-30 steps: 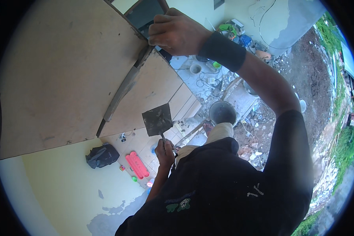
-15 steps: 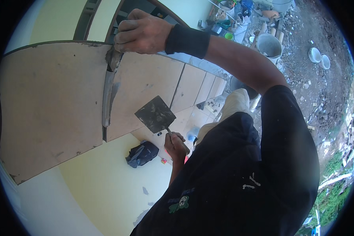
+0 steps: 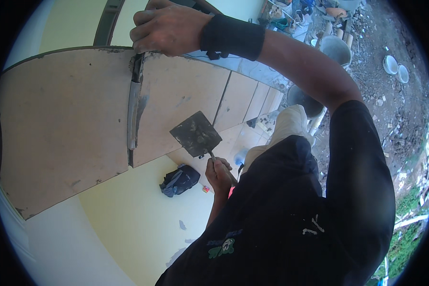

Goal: Applying and smoothing plaster on a wall surface using a trowel and scraper.

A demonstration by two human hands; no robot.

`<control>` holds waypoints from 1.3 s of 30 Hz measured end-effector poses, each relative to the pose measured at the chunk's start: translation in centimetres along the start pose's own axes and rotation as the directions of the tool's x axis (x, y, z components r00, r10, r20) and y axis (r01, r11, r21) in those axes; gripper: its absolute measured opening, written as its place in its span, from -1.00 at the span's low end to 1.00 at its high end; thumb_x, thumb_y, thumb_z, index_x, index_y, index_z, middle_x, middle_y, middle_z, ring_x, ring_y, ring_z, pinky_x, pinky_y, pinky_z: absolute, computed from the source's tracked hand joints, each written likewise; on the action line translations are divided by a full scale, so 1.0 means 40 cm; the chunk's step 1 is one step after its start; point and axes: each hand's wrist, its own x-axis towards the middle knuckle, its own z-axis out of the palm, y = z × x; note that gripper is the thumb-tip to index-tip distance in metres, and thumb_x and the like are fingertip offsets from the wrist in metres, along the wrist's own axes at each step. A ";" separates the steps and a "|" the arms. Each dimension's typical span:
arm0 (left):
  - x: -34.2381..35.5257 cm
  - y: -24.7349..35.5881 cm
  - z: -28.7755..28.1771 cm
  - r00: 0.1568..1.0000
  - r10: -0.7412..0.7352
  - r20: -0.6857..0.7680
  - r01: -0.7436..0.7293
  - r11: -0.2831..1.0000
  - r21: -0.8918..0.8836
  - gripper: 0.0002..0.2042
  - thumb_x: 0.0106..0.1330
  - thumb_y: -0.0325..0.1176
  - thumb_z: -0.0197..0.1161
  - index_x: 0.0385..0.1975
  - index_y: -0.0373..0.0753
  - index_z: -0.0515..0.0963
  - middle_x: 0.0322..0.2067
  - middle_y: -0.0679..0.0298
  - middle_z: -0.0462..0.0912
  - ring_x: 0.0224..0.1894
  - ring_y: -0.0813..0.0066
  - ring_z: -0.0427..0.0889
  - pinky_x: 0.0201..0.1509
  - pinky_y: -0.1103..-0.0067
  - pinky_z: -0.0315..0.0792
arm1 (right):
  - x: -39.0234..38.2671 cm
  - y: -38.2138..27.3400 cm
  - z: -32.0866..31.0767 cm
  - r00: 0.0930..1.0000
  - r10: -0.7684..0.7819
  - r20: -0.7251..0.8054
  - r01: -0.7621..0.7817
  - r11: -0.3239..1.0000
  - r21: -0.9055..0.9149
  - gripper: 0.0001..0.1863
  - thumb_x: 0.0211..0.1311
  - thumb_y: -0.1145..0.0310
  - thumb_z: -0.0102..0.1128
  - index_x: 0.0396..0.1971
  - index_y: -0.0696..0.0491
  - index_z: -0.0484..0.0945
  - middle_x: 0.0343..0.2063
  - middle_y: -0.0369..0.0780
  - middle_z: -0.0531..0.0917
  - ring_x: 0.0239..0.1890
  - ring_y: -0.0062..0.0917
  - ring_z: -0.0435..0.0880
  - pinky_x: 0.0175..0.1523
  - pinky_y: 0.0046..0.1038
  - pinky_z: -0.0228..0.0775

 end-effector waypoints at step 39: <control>0.140 0.055 -0.055 0.634 -0.227 0.739 0.667 0.644 -0.375 -0.60 0.37 0.02 0.02 -0.51 -0.23 0.31 -0.65 0.21 0.40 -0.70 0.42 0.41 -0.60 0.52 0.35 | -0.406 -0.279 -0.189 0.413 0.393 0.821 -0.855 -0.141 0.498 -0.77 0.13 0.42 0.22 -0.29 0.27 0.49 -0.46 0.09 0.56 -0.34 -0.02 0.57 -0.21 -0.20 0.34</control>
